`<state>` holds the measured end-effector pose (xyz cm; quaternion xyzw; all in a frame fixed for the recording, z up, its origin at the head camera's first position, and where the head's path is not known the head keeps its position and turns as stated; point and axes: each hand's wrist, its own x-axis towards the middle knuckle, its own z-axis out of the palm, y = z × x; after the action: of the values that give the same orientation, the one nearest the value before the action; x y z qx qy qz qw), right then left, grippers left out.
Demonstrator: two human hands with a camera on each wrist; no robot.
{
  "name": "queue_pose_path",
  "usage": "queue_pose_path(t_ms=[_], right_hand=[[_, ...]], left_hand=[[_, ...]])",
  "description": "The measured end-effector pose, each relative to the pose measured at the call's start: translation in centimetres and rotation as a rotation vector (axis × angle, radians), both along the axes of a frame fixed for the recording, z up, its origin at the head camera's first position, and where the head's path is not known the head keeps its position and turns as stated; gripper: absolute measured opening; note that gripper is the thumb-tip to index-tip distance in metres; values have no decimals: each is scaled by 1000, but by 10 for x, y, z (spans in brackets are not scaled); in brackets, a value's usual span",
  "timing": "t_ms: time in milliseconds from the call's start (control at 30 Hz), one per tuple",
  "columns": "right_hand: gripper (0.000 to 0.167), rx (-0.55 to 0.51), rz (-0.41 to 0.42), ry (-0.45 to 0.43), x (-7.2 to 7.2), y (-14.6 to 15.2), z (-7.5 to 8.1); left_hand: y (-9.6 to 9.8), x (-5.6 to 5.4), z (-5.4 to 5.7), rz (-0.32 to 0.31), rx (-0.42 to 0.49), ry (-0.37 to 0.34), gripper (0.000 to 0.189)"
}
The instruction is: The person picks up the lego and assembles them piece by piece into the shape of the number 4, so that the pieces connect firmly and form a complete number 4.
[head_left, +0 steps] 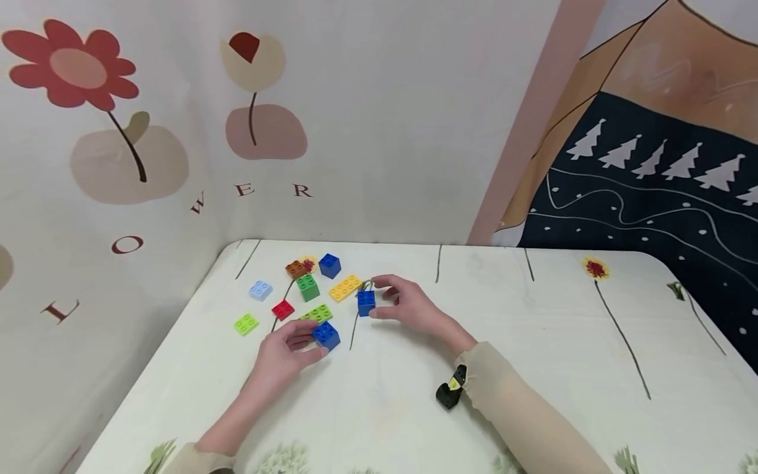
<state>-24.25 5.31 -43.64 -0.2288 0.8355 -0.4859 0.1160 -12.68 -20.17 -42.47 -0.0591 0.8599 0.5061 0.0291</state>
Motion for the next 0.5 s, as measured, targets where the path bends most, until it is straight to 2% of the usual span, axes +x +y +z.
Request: queue_pose_path(t_ms=[500], right_hand=[[54,3,-6,7,3,-13,-5]], left_hand=[[6,-7,-6,-1,-52,22,48]])
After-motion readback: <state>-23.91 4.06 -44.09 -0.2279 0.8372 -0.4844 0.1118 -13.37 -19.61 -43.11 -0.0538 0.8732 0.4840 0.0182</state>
